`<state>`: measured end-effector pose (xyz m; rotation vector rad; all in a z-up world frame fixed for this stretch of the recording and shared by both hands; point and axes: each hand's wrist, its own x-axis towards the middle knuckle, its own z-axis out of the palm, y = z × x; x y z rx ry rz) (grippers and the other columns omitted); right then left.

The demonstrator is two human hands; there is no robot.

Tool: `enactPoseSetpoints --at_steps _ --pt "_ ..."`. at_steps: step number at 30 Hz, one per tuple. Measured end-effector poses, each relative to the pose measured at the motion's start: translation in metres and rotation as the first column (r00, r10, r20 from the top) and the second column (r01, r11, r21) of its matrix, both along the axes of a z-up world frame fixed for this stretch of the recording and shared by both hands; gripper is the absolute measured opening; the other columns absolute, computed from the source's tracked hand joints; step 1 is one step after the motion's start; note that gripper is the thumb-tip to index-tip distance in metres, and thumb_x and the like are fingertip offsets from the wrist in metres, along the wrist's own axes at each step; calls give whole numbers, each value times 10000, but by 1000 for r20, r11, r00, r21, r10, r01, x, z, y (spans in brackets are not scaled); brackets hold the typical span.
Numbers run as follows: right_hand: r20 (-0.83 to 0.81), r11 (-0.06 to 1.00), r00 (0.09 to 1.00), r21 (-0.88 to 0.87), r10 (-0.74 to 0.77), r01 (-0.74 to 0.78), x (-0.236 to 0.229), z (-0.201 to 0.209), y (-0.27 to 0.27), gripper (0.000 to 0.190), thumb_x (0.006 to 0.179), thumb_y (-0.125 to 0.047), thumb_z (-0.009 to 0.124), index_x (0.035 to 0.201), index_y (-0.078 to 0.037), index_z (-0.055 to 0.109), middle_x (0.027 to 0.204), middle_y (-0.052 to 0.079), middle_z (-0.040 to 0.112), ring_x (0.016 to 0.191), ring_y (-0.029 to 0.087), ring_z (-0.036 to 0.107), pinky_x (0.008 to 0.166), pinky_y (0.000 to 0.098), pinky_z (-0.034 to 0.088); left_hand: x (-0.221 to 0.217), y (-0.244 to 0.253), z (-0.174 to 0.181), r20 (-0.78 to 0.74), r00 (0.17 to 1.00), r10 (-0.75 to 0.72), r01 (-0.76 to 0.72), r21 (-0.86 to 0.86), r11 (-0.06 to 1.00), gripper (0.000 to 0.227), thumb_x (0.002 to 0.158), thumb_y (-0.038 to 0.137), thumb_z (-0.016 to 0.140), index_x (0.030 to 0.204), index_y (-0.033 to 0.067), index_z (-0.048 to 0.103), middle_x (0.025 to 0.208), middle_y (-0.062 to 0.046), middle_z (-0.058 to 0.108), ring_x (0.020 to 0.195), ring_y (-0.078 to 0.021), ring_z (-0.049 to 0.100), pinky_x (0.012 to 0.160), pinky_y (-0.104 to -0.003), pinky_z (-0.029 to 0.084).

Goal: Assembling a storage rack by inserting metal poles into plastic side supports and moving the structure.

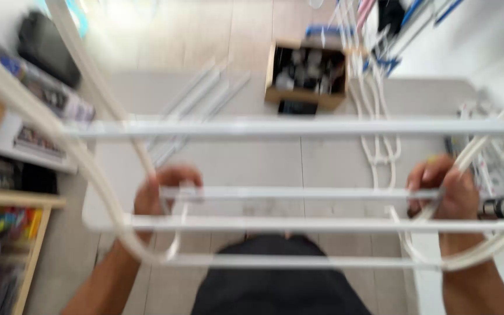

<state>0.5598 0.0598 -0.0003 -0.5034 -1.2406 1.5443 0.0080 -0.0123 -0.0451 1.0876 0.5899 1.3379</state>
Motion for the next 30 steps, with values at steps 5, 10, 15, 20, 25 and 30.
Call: enactPoseSetpoints --at_steps 5,10,15,20,25,30 --pt "17 998 999 -51 27 -26 7 -15 7 372 1095 -418 668 1051 -49 657 854 199 683 578 221 661 495 258 584 -4 5 18 -53 986 -160 158 -41 987 631 1023 610 559 1023 1 726 992 -182 718 908 -306 688 770 -403 627" --pt "246 925 892 74 -379 373 -12 -38 44 494 975 -581 689 817 -145 517 660 112 542 380 133 383 313 222 274 4 45 31 -166 934 316 -317 18 948 742 912 764 550 1073 45 637 907 -81 678 789 -178 658 577 -260 504" --pt "262 860 832 -10 -490 510 -10 -18 16 414 977 -506 724 1025 -114 600 639 46 573 426 133 504 333 212 385 -5 10 48 10 895 447 -440 197 876 695 984 675 551 1351 84 566 1389 -142 515 1286 -276 518 1122 -419 449" --pt "184 857 839 52 -513 513 -14 -4 19 365 1027 -445 699 1150 -105 650 670 30 633 452 140 591 326 196 396 -9 -22 89 -233 909 344 -214 449 868 672 1100 727 491 1314 108 642 1564 -167 471 1502 -286 449 1377 -516 224" --pt "255 613 559 271 -789 742 28 -21 40 595 1025 -620 460 1252 -105 653 1229 124 718 1146 278 735 887 354 599 -3 -31 91 -362 751 552 -486 263 833 492 1058 554 517 886 98 575 570 40 454 616 -130 574 1052 -432 573" --pt "-50 874 875 48 -481 483 0 34 -27 752 900 -732 612 1156 -27 660 858 146 692 679 239 674 624 350 551 -12 -24 58 -236 816 528 -509 140 849 472 1020 524 566 848 84 579 486 11 405 575 -171 523 811 -392 561"
